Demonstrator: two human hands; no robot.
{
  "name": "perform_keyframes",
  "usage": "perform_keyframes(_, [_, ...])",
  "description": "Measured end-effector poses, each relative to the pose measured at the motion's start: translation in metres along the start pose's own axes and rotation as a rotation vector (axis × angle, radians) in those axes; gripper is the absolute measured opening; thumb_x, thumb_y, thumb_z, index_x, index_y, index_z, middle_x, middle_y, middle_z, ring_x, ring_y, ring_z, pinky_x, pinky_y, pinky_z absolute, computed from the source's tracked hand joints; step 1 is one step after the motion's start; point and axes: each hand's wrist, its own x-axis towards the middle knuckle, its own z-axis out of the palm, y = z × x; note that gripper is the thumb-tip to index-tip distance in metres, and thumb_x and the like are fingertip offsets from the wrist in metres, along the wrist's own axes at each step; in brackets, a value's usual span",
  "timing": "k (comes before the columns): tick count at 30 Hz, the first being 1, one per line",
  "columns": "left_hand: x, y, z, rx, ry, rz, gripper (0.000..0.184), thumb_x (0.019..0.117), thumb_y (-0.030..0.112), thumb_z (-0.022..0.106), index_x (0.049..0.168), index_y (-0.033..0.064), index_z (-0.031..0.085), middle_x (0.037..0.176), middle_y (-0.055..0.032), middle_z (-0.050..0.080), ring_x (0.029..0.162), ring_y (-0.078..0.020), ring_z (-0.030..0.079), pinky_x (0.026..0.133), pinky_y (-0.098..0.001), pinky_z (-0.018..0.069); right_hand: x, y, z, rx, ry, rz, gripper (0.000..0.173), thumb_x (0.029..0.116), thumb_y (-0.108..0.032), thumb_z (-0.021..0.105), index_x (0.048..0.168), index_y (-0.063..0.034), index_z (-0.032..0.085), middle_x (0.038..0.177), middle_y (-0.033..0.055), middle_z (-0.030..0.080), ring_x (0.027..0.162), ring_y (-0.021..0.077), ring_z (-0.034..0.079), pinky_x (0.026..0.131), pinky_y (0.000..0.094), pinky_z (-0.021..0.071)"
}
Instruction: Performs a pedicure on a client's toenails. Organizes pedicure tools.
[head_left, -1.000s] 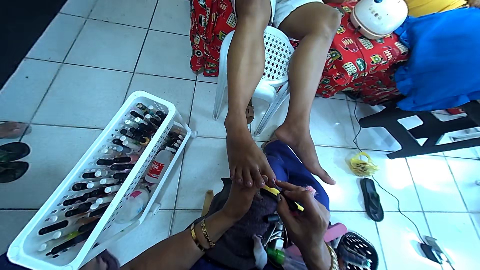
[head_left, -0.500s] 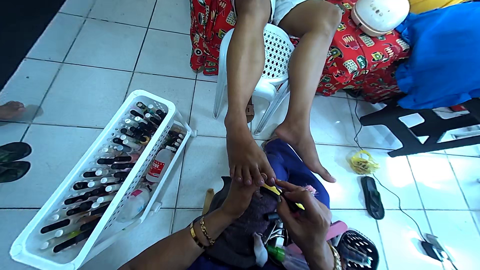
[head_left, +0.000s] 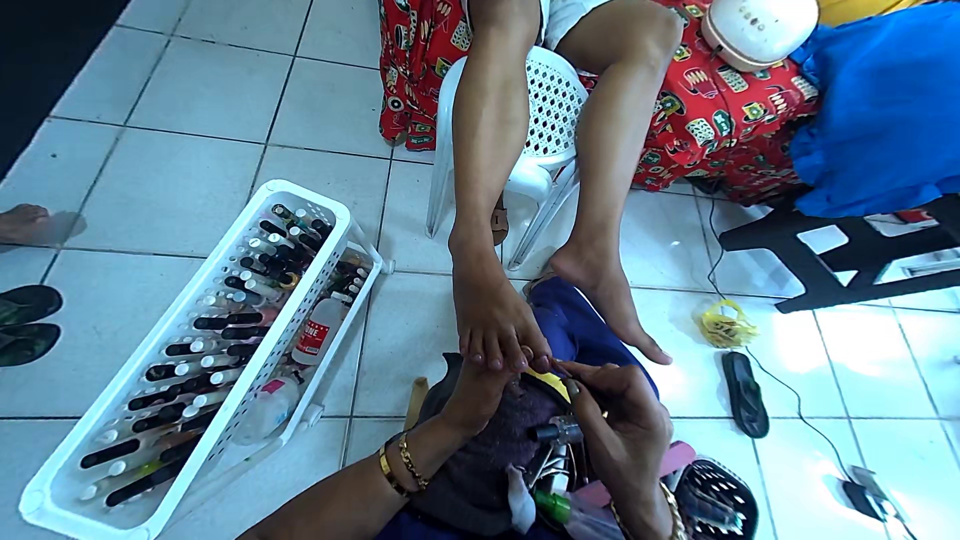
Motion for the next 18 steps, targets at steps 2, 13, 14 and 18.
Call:
perform_keyframes(2, [-0.0002,-0.0004,-0.0004,0.008,0.001,0.005,0.018,0.0956,0.005,0.062,0.084,0.0181,0.067,0.073,0.0095,0.065,0.064,0.0021,0.058,0.062,-0.0155,0.0498,0.0002,0.0,0.0015,-0.026,-0.002,-0.018,0.007,0.0918,-0.01,0.064,0.094,-0.0087,0.058,0.096,0.0004,0.078,0.087,-0.0021,0.071,0.072,0.0107,0.0552])
perform_keyframes(13, [0.0003,-0.002,-0.0017,0.006,-0.006,0.011,0.017,0.0948,0.005,0.063,0.085,0.0185,0.068,0.075,0.0097,0.066,0.063,0.0034,0.057,0.06,-0.0141,0.0481,0.0012,0.0004,0.0027,-0.087,-0.026,-0.064,0.006,0.0897,-0.01,0.065,0.092,-0.0063,0.06,0.095,0.0034,0.077,0.088,-0.0019,0.071,0.074,0.0102,0.0545])
perform_keyframes(14, [0.0003,-0.0012,-0.0014,0.007,-0.004,0.005,0.017,0.0946,0.005,0.063,0.085,0.0183,0.068,0.075,0.0096,0.066,0.063,0.0035,0.057,0.06,-0.014,0.0481,0.0014,0.0003,0.0026,-0.086,-0.027,-0.065,0.006,0.0897,-0.01,0.065,0.092,-0.0064,0.06,0.096,0.0033,0.077,0.089,-0.0018,0.071,0.074,0.0103,0.0547])
perform_keyframes(18, [0.0002,-0.0007,-0.0007,-0.006,-0.003,-0.004,0.018,0.0942,0.004,0.063,0.084,0.0184,0.068,0.075,0.0092,0.066,0.062,0.0035,0.056,0.059,-0.0137,0.0476,0.0013,0.0003,0.0027,-0.08,-0.028,-0.07,0.007,0.0902,-0.01,0.065,0.092,-0.0066,0.059,0.097,0.0032,0.078,0.09,-0.0017,0.071,0.075,0.0104,0.055])
